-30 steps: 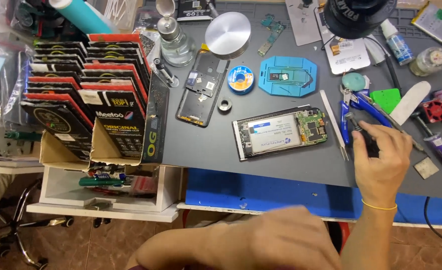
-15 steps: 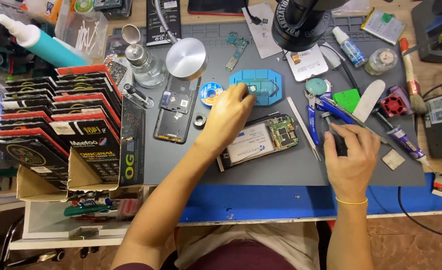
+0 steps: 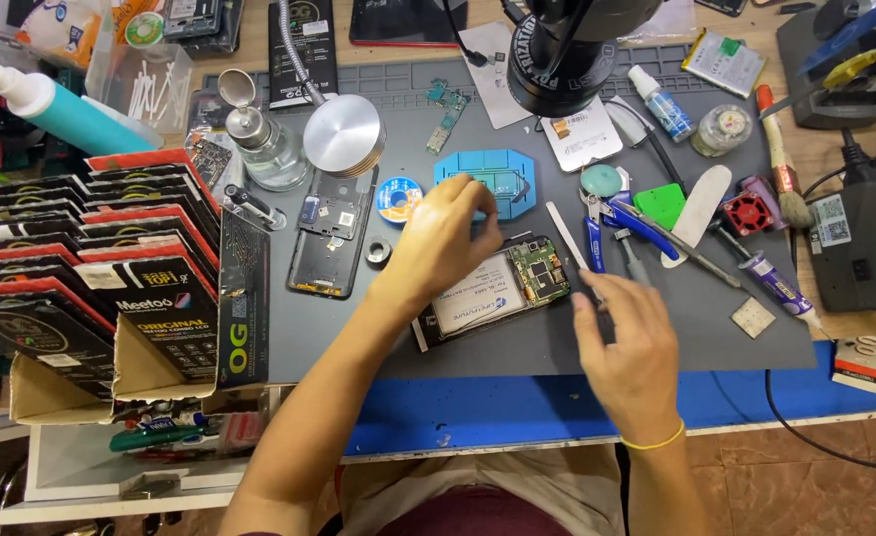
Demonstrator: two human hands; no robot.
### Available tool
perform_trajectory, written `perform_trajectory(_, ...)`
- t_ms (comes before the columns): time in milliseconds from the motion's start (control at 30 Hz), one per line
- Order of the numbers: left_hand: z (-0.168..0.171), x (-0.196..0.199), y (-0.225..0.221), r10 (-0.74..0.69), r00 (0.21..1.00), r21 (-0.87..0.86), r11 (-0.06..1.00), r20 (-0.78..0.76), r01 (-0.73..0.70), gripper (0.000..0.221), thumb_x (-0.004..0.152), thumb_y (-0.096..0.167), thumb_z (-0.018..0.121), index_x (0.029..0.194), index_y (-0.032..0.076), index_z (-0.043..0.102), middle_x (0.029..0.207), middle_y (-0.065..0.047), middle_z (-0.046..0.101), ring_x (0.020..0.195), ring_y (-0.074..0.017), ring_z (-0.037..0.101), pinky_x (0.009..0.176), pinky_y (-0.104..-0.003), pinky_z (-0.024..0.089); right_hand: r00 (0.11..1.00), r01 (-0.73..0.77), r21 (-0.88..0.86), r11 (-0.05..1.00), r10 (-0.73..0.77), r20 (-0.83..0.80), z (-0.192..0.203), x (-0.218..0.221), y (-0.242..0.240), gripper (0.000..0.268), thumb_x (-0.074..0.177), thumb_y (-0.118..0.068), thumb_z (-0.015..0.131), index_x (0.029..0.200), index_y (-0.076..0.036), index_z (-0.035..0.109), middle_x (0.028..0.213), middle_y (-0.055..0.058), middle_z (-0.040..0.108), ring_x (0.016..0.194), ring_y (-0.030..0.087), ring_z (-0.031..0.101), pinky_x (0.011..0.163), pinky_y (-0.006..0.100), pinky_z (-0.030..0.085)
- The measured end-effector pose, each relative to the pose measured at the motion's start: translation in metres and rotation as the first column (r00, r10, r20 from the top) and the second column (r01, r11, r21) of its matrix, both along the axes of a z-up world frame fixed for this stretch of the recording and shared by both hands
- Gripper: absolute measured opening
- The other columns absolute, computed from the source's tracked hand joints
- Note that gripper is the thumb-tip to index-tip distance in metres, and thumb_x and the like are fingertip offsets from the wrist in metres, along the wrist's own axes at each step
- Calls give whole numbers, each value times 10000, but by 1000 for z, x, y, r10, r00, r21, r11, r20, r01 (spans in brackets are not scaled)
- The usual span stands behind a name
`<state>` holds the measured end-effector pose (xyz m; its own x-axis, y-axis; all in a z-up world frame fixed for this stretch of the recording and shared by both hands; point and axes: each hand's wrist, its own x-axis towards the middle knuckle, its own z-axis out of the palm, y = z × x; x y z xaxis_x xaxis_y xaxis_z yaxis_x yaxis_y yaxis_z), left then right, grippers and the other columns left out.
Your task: Applying adhesive to a phone frame and installing a replacement battery during a repair process.
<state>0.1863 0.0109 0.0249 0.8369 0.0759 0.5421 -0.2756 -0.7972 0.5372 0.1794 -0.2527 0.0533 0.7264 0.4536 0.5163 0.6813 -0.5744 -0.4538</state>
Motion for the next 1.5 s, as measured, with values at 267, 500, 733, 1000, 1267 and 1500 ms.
perform_trajectory(267,15,-90,-6,-100,964,-830,536,-246,-156,99,918,91,750,997,35,731,743,-76,719,671,-120,652,650,-244,544,983,15,-88,996,-30,-179,6,-19,27,362,1062,-140,612,1374,43,627,1164,234,695,945,352,704,791,460,589)
perform_trajectory(500,1,-108,4,-197,951,-972,33,-236,-234,125,957,112,717,997,-6,703,825,-150,700,711,-174,672,675,-258,552,955,2,-129,992,-40,-293,10,-27,40,440,1085,-185,571,1431,86,554,1201,247,692,1085,356,694,845,433,608)
perform_trajectory(733,8,-110,5,-178,962,-973,-69,-205,-220,159,949,131,733,978,-22,695,796,-140,678,689,-170,665,662,-243,539,960,-32,-130,991,-5,-281,-1,-30,47,484,1083,-235,575,1449,79,545,1210,228,675,1078,334,678,868,413,597)
perform_trajectory(1000,7,-111,-1,-72,974,-964,181,-213,-197,115,940,71,759,979,-33,733,791,-113,679,700,-136,638,656,-229,539,965,-76,-107,991,46,-258,-4,-29,53,456,1069,-249,599,1445,8,580,1248,178,680,1088,303,680,888,394,584)
perform_trajectory(1267,30,-118,-16,91,988,-629,763,-128,-152,54,884,74,812,924,61,780,745,-57,694,660,-132,629,643,-254,528,968,-150,116,982,170,-184,20,-22,57,197,977,-170,766,1170,-137,783,995,3,687,880,193,661,788,319,556)
perform_trajectory(1500,35,-113,-29,67,997,-269,962,49,-51,161,854,-30,791,951,80,722,863,-57,686,702,-196,667,671,-317,584,923,-309,276,910,357,-144,30,-22,75,132,919,-88,808,1046,-124,819,924,21,759,832,222,716,797,345,569)
